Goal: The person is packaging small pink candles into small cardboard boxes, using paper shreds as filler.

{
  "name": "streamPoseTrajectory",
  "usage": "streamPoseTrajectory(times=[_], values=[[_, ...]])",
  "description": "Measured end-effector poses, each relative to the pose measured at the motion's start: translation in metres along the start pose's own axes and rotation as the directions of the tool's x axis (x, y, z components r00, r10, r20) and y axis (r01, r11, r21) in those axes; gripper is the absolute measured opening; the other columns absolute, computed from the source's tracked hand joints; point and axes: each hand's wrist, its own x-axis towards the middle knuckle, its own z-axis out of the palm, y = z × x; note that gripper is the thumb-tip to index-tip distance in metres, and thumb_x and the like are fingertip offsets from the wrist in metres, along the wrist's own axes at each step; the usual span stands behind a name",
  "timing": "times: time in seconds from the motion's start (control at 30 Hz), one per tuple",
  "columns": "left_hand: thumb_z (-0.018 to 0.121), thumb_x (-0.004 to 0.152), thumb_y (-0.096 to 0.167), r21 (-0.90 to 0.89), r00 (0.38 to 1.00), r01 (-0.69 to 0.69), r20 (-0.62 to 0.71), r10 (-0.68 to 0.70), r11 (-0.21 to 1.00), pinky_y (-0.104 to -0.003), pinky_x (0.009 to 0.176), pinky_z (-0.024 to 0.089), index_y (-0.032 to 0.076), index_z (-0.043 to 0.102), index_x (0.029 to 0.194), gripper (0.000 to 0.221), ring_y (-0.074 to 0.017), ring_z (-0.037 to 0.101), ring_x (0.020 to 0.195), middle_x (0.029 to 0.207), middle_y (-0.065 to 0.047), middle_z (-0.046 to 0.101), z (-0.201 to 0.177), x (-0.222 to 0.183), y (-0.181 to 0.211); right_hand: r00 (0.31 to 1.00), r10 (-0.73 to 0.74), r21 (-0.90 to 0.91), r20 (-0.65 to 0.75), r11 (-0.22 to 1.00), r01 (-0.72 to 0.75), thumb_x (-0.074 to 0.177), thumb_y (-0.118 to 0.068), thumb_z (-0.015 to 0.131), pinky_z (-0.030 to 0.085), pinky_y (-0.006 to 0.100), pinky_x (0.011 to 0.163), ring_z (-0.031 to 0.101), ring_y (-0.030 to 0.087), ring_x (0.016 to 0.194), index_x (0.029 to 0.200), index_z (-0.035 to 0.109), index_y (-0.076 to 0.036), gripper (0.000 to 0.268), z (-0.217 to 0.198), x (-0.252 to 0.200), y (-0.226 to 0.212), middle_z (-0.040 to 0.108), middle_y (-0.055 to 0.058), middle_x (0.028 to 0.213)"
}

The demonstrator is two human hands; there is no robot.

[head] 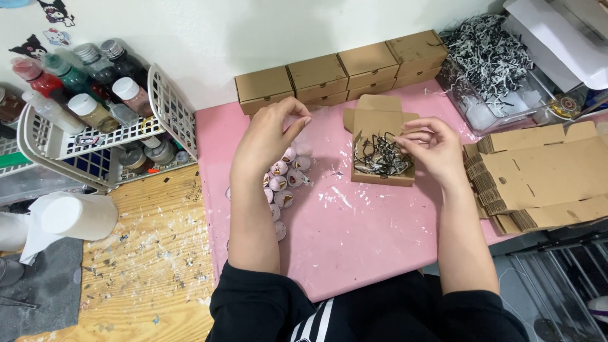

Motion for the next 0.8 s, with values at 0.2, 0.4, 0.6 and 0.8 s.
streamPoseTrajectory(times=[0.2,0.4,0.6,0.8], values=[[0.07,0.095,0.018,0.009,1.0,-0.002,0.008,0.002,1.0,-0.041,0.084,0.055,0.004,0.068,0.1,0.016,-0.0276,0.073,0.097,0.1,-0.01,0.077,0.006,0.001,-0.002,0.995,-0.079,-0.53,0.063,0.842,0.101,0.088,-0.009,0.083,0.047,0.027,0.067,0.059,0.015,0.078,0.105,0.072,-0.005,0.02,-0.002,0.017,-0.027,0.067,0.009,0.09],[0.072,0.093,0.015,0.085,0.992,-0.064,-0.103,0.072,0.994,-0.043,0.085,0.054,0.005,0.069,0.101,0.013,-0.0306,0.071,0.099,0.1,-0.01,0.076,0.005,0.0,0.005,0.916,-0.129,-0.334,0.381,0.904,0.267,0.092,-0.016,0.071,0.058,0.03,0.073,0.07,0.015,0.087,0.106,0.072,-0.004,0.019,0.055,-0.001,-0.023,0.073,0.006,0.099],[0.075,0.092,0.015,0.18,0.984,-0.123,-0.105,0.143,0.976,-0.047,0.093,0.049,0.007,0.068,0.098,0.013,-0.0311,0.066,0.109,0.106,-0.007,0.074,0.015,0.003,-0.001,0.813,-0.038,-0.523,0.581,0.748,0.409,0.09,-0.022,0.073,0.057,0.041,0.091,0.068,0.029,0.104,0.115,0.068,-0.004,0.031,0.139,-0.024,0.006,0.07,0.014,0.11],[0.074,0.09,0.015,0.167,0.981,-0.128,-0.123,0.149,0.978,-0.047,0.096,0.045,0.009,0.066,0.099,0.013,-0.0281,0.063,0.117,0.113,-0.005,0.073,0.021,0.005,-0.006,0.87,-0.176,-0.617,0.46,0.641,0.456,0.075,-0.037,0.085,0.05,0.048,0.094,0.06,0.039,0.109,0.115,0.064,0.0,0.058,0.189,-0.032,0.008,0.065,0.022,0.115]])
